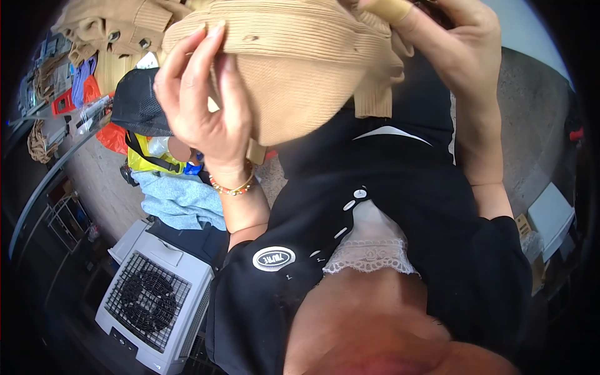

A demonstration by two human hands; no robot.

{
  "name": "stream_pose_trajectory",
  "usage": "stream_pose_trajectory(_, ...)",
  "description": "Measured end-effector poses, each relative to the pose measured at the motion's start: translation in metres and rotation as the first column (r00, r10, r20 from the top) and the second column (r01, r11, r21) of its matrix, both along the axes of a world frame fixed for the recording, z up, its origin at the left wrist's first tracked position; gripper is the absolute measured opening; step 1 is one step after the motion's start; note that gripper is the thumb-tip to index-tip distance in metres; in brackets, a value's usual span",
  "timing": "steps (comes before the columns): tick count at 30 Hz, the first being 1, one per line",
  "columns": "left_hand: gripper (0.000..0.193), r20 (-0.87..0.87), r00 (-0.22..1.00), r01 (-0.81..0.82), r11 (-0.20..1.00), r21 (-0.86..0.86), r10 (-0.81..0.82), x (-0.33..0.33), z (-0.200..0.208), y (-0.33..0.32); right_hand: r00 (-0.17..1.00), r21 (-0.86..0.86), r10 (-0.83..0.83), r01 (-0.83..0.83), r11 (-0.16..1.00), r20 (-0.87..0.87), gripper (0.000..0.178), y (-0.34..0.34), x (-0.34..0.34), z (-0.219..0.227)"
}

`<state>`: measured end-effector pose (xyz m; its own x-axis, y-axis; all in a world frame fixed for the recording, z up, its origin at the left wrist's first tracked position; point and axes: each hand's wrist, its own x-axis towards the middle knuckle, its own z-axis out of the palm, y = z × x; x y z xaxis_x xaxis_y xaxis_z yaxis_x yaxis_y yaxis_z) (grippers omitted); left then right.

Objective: Trimming loose threads from sweaters using a pair of specialized snips.

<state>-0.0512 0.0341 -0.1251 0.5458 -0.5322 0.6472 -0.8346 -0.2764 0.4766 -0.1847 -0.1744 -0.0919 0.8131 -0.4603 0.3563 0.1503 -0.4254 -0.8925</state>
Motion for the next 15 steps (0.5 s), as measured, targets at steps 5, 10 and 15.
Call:
stream_pose_trajectory(5,0.031,0.145,0.986,0.074,0.997,0.034,-0.078,0.02,0.01,0.0,0.997,0.114,0.016,-0.025,0.993,0.076,0.034,-0.017,-0.016,-0.014)
stream_pose_trajectory(10,0.025,0.143,0.987,-0.048,0.989,-0.137,0.068,0.048,0.018,0.012,0.997,0.034,0.053,-0.055,0.998,0.064,0.037,-0.013,-0.02,-0.012)
stream_pose_trajectory(15,0.018,0.298,0.93,-0.224,0.974,-0.005,0.216,0.079,0.004,0.024,1.0,0.085,0.012,-0.01,0.996,-0.022,0.04,0.003,-0.018,-0.007)
